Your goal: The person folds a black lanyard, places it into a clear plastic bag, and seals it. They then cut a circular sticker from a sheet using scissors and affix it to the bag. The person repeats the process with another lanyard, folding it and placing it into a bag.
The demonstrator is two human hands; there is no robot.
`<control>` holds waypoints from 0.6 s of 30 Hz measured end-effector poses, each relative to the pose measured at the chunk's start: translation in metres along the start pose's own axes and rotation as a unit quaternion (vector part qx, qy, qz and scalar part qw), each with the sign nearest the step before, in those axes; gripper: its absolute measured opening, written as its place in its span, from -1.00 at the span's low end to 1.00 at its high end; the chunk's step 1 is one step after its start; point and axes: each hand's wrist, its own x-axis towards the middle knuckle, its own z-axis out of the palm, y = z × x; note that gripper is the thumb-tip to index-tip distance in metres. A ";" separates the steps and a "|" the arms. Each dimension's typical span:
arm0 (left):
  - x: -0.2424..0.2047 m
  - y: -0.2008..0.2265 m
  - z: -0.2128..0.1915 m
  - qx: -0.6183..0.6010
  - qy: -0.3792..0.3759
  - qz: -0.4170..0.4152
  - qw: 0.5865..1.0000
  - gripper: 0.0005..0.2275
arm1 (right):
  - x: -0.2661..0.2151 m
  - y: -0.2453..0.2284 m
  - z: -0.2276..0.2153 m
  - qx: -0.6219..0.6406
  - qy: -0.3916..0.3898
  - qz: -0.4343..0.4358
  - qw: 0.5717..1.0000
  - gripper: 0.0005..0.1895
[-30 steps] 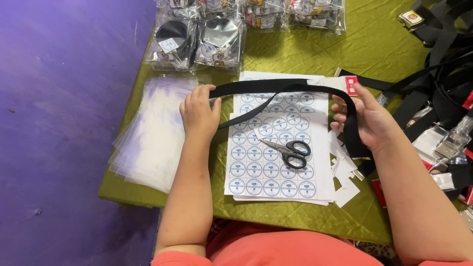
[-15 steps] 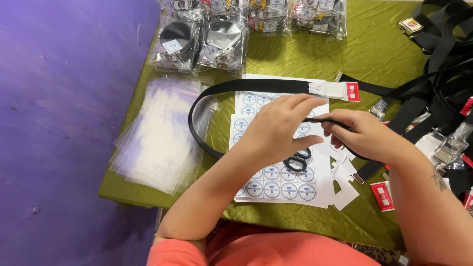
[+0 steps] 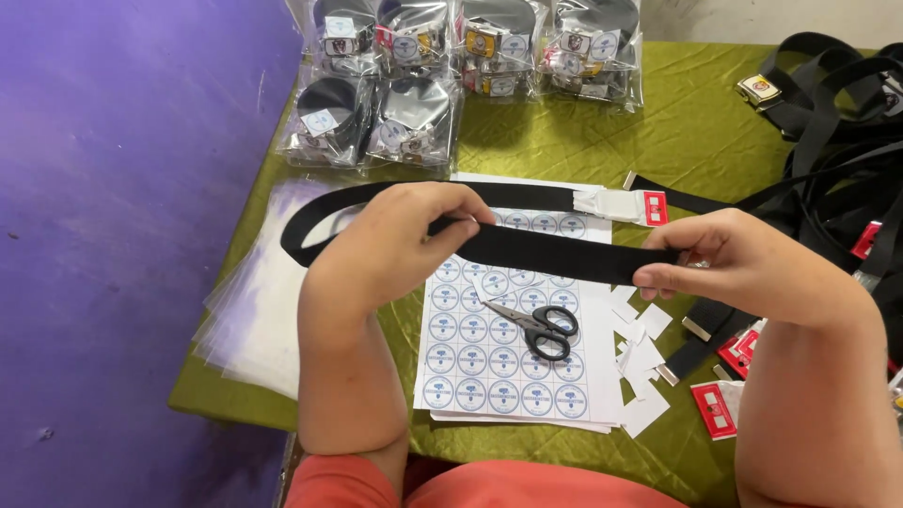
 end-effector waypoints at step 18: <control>0.021 0.017 0.031 -0.091 -0.074 0.147 0.982 -0.90 | -0.012 -0.014 0.020 0.125 0.053 -0.139 0.981 -0.67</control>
